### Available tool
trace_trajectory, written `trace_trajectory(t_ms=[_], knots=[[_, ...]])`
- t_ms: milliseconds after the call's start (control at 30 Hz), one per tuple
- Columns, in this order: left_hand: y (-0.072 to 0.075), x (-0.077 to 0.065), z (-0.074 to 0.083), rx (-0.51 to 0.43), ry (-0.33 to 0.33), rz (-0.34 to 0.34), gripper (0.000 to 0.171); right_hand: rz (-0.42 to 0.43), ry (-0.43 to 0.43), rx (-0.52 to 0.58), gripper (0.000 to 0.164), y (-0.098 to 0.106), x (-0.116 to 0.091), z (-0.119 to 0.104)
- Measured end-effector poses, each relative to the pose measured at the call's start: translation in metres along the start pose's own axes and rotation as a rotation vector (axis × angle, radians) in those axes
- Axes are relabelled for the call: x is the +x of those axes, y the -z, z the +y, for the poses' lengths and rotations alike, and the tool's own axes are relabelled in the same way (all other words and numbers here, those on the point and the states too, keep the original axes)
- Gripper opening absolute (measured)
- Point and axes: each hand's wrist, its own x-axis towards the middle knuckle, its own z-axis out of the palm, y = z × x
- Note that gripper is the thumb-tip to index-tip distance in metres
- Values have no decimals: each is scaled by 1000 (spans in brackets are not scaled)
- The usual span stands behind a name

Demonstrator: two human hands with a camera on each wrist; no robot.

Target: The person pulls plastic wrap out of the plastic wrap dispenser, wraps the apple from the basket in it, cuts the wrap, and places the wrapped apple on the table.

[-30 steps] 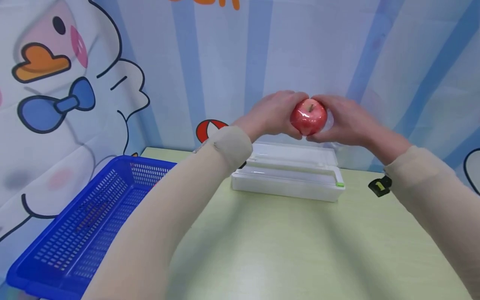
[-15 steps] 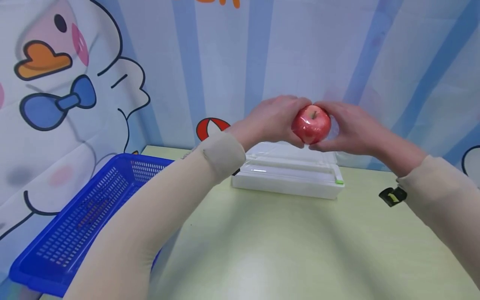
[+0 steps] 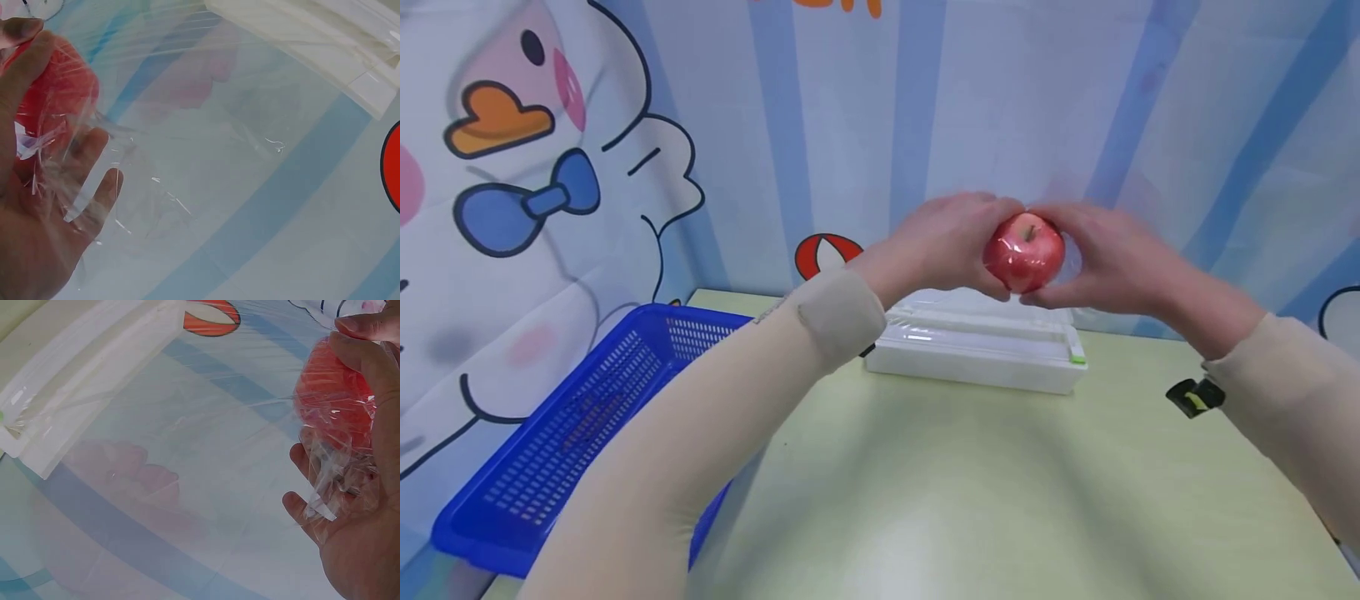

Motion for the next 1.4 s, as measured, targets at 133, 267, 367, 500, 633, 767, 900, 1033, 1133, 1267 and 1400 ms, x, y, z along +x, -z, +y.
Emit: trace_trajectory(t_ms=[133,267,367,500,633,767,900,1033,1133,1267,1400], knots=[[-9,-11,7,16,-6,-20,77,-3,38,0,93,-9,-12,-3],[-20,-24,16,47,-3,-40,76,-10,63,13,93,-20,-25,-7],[-30,-35,23,55,5,-50,76,-16,71,26,89,-30,-36,-10],[-44,-48,28,39,16,-54,73,-26,74,28,85,-44,-48,-14],[-59,-59,30,8,44,-67,74,-42,52,48,85,-60,-58,-18],[-75,-68,30,-36,58,-89,76,-77,5,110,88,-76,-67,-21],[-91,-75,31,-64,61,-119,77,-103,-25,153,89,-94,-77,-22],[-109,-82,33,-76,73,-160,79,-123,-31,185,89,-113,-87,-22],[-125,-88,35,-92,85,-187,79,-134,-33,207,90,-129,-96,-22],[-144,-94,36,-108,102,-209,79,-137,-35,212,86,-150,-107,-20],[-161,-98,35,-129,117,-220,77,-151,-61,236,85,-167,-115,-19]])
